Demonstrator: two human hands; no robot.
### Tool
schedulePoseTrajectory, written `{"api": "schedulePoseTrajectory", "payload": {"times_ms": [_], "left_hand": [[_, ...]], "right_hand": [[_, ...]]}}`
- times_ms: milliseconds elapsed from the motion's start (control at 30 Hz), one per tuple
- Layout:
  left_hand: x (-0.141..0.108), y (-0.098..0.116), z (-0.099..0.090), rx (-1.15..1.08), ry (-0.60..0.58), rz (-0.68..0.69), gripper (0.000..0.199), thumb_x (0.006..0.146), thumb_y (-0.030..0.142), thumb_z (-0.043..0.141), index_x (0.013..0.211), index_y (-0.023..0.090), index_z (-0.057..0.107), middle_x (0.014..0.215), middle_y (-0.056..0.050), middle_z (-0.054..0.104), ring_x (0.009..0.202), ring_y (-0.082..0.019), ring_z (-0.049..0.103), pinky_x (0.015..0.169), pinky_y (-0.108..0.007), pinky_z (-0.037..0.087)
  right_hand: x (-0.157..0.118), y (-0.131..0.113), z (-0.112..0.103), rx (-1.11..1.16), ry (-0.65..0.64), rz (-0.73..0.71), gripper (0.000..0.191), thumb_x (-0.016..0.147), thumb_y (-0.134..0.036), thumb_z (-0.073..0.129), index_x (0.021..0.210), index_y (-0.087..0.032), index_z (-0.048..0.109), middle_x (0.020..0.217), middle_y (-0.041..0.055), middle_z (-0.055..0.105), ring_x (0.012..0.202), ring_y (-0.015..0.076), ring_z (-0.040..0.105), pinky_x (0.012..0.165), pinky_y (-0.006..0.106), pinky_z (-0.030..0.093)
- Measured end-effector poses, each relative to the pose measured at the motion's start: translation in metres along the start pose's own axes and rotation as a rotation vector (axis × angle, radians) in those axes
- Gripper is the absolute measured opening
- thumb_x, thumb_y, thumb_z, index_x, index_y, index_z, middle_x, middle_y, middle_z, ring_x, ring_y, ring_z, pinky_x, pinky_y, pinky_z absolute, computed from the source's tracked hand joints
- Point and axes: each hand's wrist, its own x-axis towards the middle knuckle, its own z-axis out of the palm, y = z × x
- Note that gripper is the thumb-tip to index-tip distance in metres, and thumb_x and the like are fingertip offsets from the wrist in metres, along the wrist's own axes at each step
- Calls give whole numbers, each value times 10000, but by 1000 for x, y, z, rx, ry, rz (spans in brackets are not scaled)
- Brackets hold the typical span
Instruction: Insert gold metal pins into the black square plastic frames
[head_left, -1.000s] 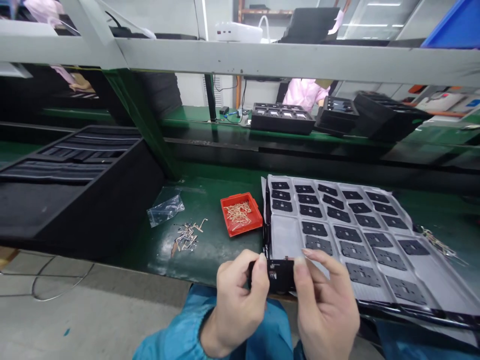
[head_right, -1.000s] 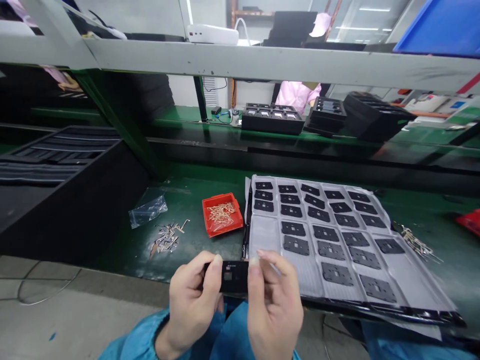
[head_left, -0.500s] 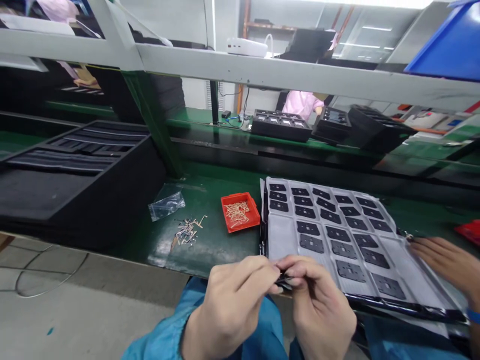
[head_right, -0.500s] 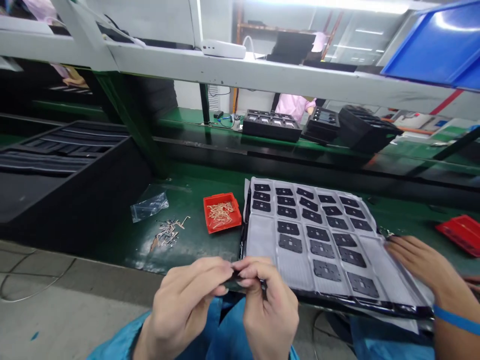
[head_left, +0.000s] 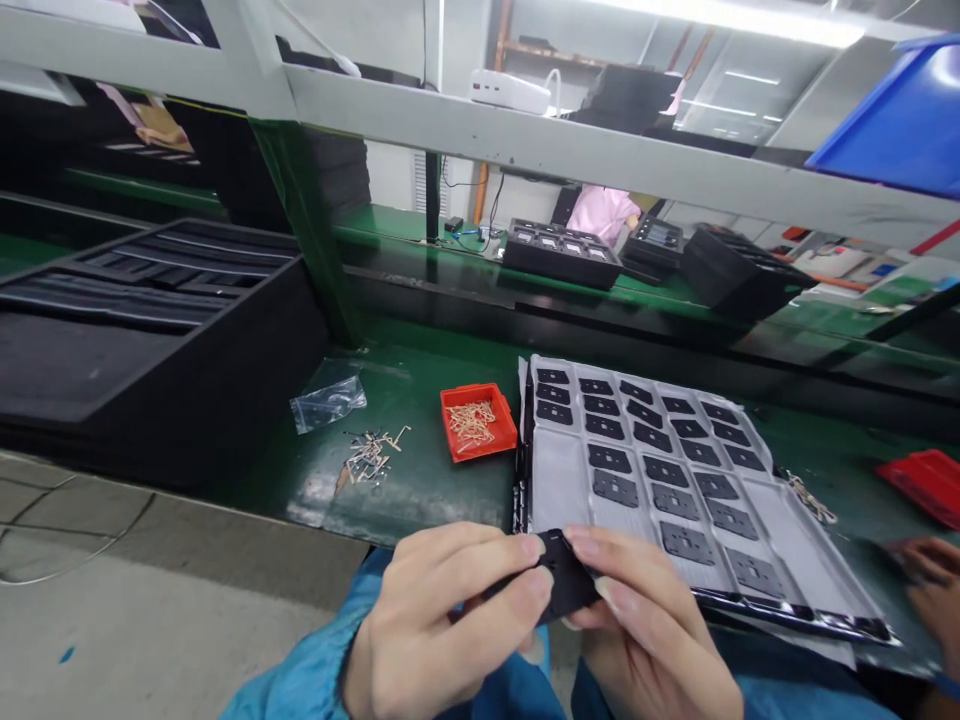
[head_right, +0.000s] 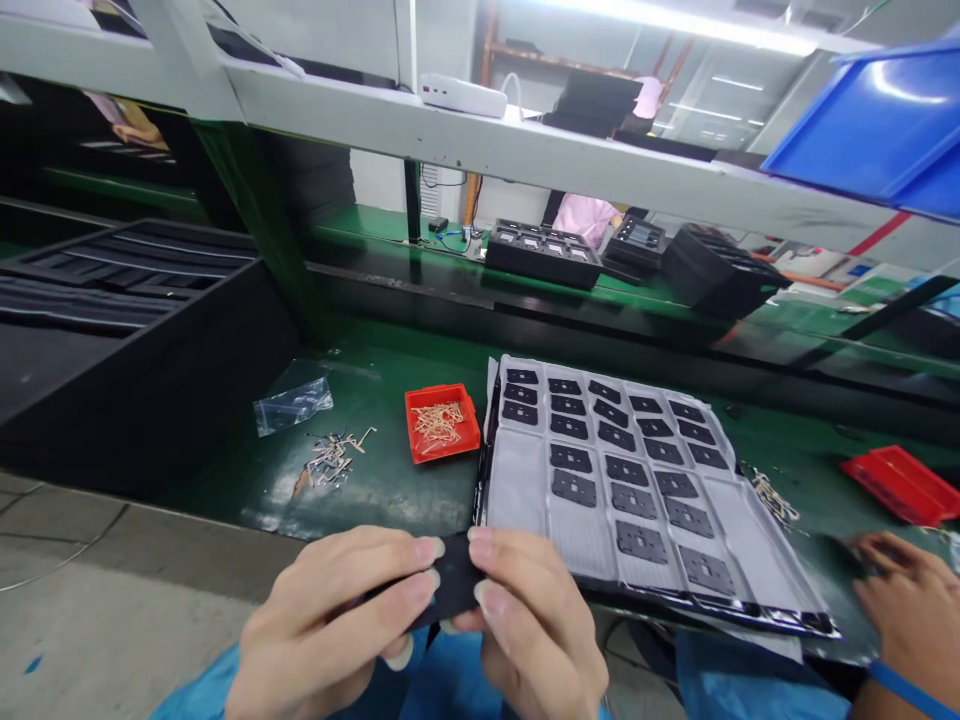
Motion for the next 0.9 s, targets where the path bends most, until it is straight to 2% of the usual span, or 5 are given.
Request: {"api": "schedulePoseTrajectory", "payload": {"times_ms": [267, 467, 533, 733, 900], "left_hand": [[-3, 7, 7, -86, -26, -234, 162, 1020, 96, 519, 1053, 122, 676, 861, -61, 744, 740, -143, 702, 670, -265, 538], [-4, 15, 15, 77, 19, -437, 168, 965, 44, 542, 965, 197, 612, 732, 12, 646, 622, -117, 611, 579, -238, 436], [-4, 14, 18, 66, 30, -498, 161, 968, 55, 544, 931, 202, 599, 710, 25, 615, 623, -106, 612, 579, -217, 436], [-4, 8, 21, 32, 36, -600, 150, 981, 91, 546, 896, 200, 604, 699, 32, 599, 604, -92, 604, 558, -194, 434], [-5, 7, 27, 7, 49, -534, 133, 974, 87, 547, 911, 186, 610, 711, 27, 598, 572, -79, 578, 537, -181, 431]], "right_hand": [[5, -13, 3, 53, -113, 308, 128, 918, -51, 670, 968, -168, 680, 1081, 89, 721, 933, 196, 737, 682, 318, 640], [2, -15, 13, -230, 11, -41, 199, 821, 39, 743, 839, -158, 719, 998, 39, 708, 897, 163, 719, 698, 299, 630], [-2, -17, 17, -225, 25, -39, 190, 811, 28, 758, 810, -158, 718, 995, 35, 707, 890, 159, 718, 706, 293, 628], [-14, -27, 30, 89, 116, 668, 372, 914, -163, 712, 1277, -213, 647, 1094, 69, 737, 936, 170, 751, 770, 278, 651], [-14, -28, 40, 194, 171, 865, 273, 891, -238, 773, 1143, -202, 678, 844, 16, 771, 711, 139, 780, 608, 168, 627]]}}
